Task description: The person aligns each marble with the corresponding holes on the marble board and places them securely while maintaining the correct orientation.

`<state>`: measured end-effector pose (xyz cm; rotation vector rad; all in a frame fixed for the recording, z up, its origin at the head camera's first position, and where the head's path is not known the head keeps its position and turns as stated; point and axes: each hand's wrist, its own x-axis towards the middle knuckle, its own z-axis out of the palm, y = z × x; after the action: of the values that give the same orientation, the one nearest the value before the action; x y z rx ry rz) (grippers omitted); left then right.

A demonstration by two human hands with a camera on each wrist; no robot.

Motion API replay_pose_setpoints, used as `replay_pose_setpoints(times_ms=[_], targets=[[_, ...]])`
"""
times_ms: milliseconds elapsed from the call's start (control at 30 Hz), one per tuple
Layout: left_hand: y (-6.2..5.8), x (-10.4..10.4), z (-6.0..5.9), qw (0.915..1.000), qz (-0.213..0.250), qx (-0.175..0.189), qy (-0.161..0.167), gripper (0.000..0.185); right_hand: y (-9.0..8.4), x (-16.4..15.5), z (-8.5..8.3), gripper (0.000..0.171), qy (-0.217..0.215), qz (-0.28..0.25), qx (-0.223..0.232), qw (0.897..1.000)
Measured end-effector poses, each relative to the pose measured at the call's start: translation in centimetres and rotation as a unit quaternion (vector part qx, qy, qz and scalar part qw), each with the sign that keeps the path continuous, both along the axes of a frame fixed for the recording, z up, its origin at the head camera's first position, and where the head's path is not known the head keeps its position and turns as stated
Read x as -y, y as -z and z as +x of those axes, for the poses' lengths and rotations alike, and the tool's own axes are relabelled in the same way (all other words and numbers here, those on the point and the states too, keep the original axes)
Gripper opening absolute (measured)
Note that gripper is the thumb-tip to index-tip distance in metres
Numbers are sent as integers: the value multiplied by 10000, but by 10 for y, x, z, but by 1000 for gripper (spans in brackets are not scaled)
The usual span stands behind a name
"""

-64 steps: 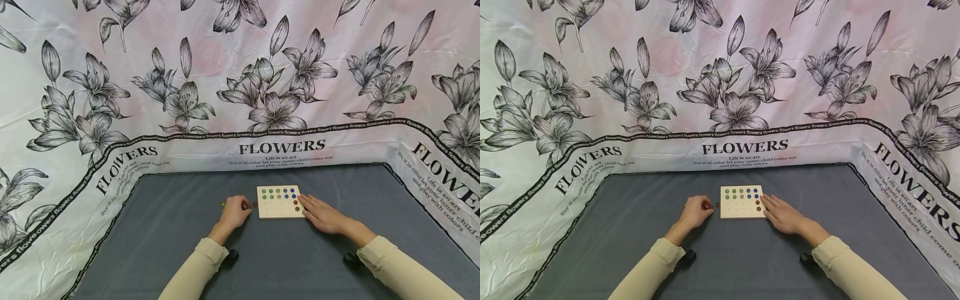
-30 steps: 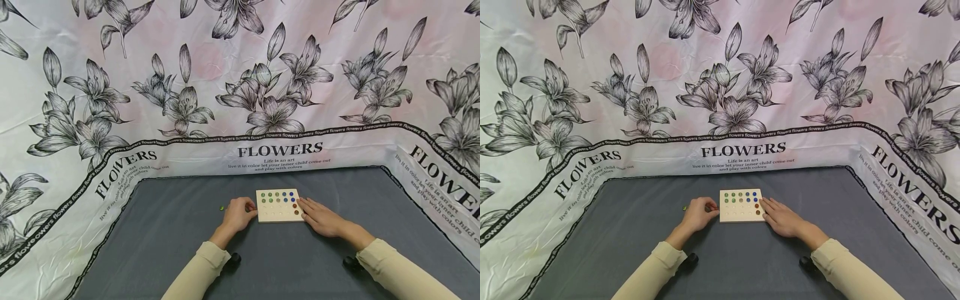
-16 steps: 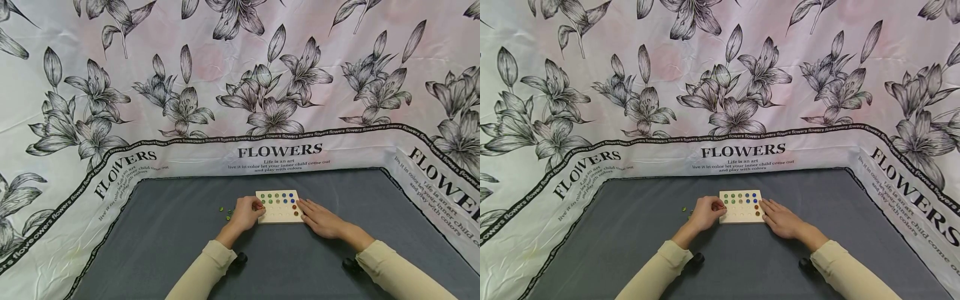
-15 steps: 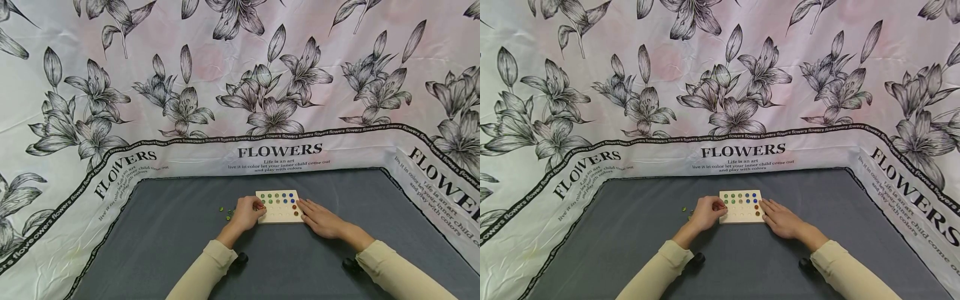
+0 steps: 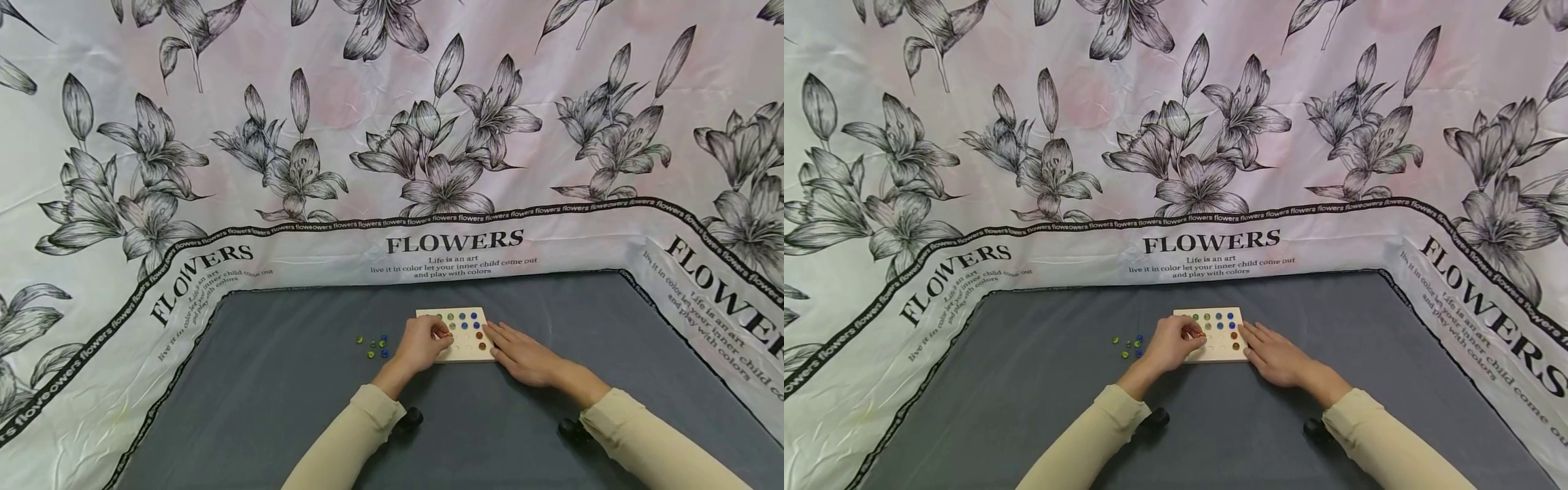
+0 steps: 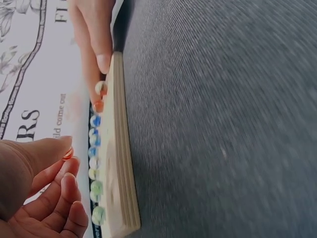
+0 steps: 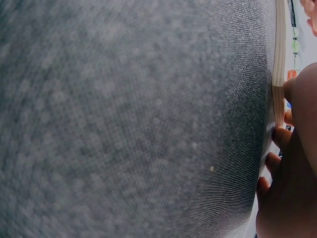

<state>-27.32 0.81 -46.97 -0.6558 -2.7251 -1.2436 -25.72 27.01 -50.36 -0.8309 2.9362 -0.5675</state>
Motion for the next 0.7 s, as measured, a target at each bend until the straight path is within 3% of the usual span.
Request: replay_pose_setpoints(times_ms=[333, 700], targets=[[0, -18, -7, 9997, 73, 238, 37, 10, -17, 8, 9, 54, -157, -75, -42, 9998], [9, -26, -18, 9996, 2, 263, -55, 8, -18, 9, 7, 54, -31, -27, 31, 10000]])
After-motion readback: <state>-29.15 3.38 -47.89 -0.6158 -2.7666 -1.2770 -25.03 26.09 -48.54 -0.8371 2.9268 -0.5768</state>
